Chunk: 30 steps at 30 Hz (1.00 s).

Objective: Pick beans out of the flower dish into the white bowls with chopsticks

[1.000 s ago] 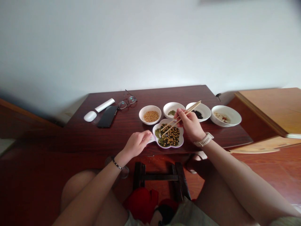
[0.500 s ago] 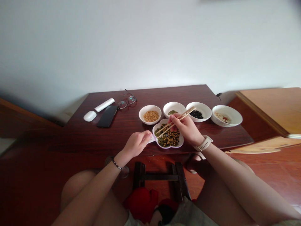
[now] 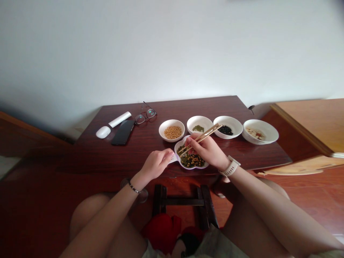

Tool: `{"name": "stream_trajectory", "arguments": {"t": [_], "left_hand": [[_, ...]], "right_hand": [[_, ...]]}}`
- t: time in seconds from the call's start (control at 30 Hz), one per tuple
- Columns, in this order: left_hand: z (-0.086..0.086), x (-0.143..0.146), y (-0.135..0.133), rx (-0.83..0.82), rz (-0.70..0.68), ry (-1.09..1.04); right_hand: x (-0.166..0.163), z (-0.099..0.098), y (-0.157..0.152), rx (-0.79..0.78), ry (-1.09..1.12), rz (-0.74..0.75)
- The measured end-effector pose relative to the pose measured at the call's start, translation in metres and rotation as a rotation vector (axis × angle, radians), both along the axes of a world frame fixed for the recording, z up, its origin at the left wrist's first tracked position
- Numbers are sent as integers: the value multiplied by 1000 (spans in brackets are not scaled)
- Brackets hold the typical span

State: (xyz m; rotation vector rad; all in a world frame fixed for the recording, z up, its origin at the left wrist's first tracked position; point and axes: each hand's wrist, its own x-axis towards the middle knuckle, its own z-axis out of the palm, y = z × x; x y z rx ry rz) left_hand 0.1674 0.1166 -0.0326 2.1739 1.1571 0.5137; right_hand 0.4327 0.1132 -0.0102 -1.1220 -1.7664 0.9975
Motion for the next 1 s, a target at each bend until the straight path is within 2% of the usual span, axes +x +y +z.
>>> {"name": "stream_trajectory", "arguments": {"t": [0.33,1.0], "left_hand": [[0,-1,0,-1,-3,-7],[0,-1,0,2,-2,2]], "right_hand": [[-11,0,6,126,-126,41],[-4,4,6,130,-113,12]]}}
